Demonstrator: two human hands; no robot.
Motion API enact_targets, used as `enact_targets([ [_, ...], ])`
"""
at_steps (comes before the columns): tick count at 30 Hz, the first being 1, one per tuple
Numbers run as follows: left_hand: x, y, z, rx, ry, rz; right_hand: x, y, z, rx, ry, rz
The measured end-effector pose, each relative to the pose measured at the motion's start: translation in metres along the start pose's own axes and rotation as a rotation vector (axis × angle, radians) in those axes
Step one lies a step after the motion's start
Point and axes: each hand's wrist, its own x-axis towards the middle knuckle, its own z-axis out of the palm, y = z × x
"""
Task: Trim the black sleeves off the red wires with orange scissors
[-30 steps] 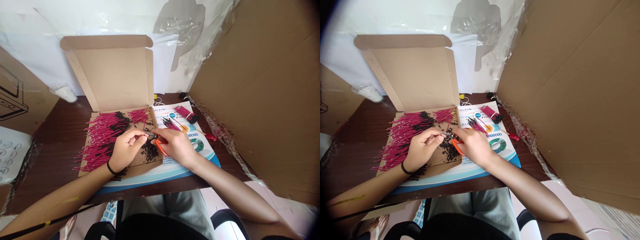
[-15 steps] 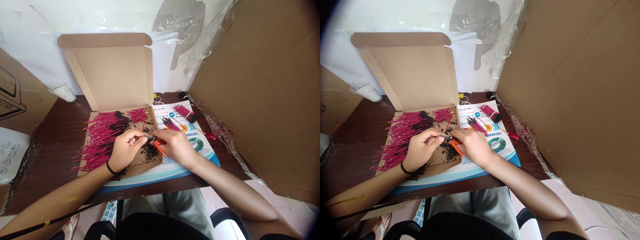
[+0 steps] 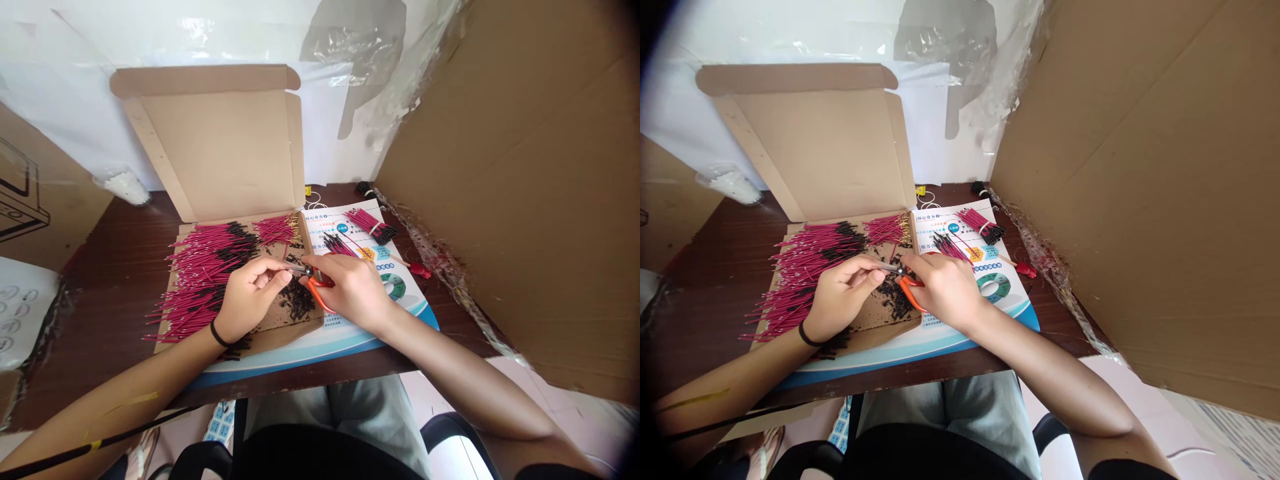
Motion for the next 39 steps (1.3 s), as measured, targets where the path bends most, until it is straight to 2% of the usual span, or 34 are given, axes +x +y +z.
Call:
enact_targets([
  [8,0.0001,-0.0016,0.0004,0.014,0.003,-0.006,-0.0006,0.0009,0.0013,-0.033,-0.042,-0.015],
  [14,0.0001,-0.0022,0.0002,-0.002,-0.014,0.003,-0.0009,0.0010,0.0004,0.026,-0.076,-0.008],
  [24,0.0004,-0.0018,0.0005,-0.028,-0.041,0.043,-0.0008,-0.0011,-0.0005,0.033,-0.066,0.003],
  [39,0.0004,-0.0006,0.0011,0.025,-0.041,0.002,-0.0008,0.0009,-0.0009,-0.065,-0.104,-0.020],
])
